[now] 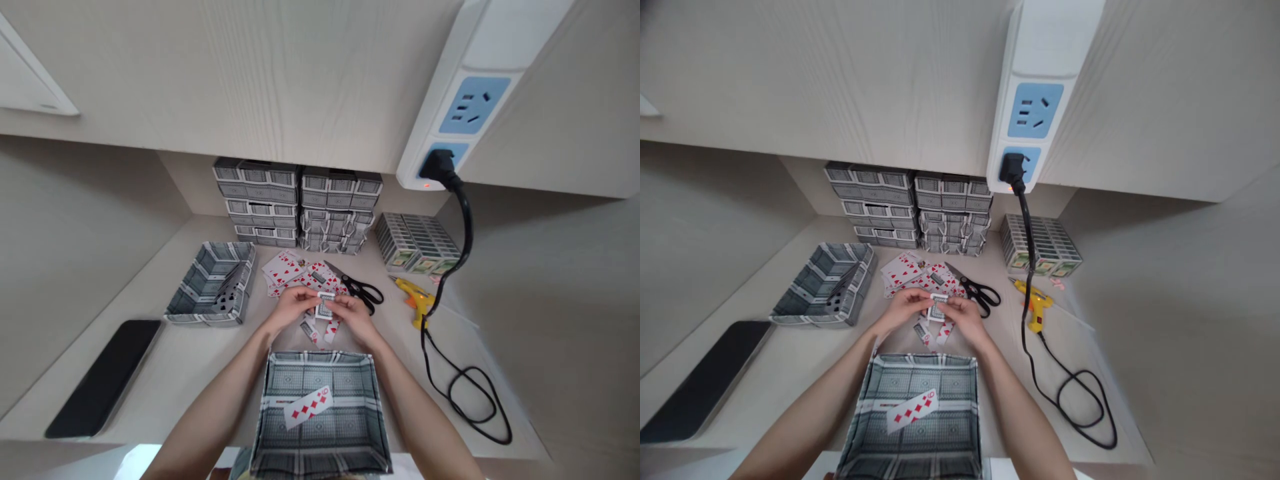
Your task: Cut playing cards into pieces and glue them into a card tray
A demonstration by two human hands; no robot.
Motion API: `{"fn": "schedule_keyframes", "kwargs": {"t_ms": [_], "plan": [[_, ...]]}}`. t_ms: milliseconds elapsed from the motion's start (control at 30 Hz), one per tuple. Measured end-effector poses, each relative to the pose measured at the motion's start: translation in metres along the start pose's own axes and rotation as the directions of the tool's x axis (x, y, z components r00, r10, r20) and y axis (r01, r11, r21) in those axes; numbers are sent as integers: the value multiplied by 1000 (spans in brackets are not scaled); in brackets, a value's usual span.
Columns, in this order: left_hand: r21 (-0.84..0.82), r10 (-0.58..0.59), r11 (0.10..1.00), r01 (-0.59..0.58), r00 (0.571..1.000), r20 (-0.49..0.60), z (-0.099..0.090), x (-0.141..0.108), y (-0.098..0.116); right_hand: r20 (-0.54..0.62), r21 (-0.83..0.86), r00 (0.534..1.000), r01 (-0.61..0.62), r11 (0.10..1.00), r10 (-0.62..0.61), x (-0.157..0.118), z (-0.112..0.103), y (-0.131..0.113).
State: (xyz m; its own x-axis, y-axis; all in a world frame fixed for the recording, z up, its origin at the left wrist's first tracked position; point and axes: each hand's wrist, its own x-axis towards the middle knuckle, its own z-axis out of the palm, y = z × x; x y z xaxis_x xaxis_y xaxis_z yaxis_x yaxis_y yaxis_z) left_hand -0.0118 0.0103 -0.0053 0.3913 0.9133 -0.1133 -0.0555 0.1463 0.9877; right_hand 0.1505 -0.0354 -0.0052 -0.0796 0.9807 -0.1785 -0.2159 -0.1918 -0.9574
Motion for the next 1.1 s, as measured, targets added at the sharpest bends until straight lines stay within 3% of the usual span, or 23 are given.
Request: {"fn": "schedule_keyframes", "kwargs": {"t_ms": [1100], "plan": [[-72, -56, 996, 57, 998, 8, 0, -1, -4, -49, 0, 998, -26, 1000, 26, 1, 1, 1]]}}
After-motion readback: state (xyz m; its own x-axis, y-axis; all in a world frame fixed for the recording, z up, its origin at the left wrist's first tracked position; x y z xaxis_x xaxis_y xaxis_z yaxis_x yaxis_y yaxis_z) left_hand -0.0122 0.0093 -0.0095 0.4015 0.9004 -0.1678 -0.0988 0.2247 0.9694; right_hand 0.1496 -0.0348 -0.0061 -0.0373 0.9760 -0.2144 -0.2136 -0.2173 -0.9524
